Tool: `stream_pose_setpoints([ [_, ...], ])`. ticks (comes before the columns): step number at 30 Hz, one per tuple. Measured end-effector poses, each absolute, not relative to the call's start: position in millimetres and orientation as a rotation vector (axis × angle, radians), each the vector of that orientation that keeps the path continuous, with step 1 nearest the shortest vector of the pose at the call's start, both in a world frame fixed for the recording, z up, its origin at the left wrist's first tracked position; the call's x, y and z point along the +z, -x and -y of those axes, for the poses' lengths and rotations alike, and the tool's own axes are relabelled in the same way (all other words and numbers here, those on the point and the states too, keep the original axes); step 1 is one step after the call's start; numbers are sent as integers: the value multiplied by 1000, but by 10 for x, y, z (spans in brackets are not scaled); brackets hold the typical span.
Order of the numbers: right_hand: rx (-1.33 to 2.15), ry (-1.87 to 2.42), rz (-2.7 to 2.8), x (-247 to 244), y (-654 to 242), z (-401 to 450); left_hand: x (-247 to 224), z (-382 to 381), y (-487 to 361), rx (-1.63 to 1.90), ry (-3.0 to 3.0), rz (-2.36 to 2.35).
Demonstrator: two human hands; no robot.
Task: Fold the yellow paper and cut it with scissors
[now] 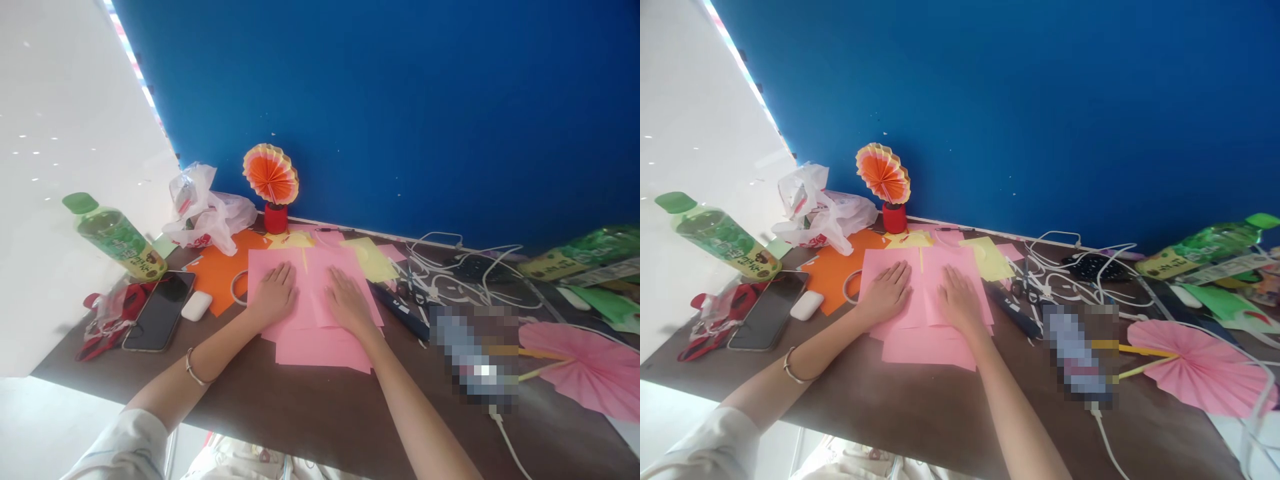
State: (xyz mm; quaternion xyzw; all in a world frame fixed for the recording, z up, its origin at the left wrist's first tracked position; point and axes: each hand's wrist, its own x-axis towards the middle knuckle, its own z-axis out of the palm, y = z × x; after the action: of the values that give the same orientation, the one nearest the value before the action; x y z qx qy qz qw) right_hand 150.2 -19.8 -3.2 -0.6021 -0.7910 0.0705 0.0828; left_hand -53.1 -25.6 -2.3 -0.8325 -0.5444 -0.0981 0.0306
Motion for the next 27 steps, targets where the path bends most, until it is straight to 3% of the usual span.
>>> stream_pose_setpoints([
  [6,222,1773,2378,-11,-1513,201,98,336,639,-272,2566,1603],
  [11,202,1746,2367,-19,-1530,206,60,574,1004,-202,2247,1937],
  [18,181,1719,2354,-70,-1543,194,94,447,1514,-161,2210,1989],
  [22,154,1698,2339,-55,-1530,206,262,323,1241,-273,2156,1982],
  [27,-34,1605,2335,64,-1469,304,181,346,548,-282,2600,1620],
])
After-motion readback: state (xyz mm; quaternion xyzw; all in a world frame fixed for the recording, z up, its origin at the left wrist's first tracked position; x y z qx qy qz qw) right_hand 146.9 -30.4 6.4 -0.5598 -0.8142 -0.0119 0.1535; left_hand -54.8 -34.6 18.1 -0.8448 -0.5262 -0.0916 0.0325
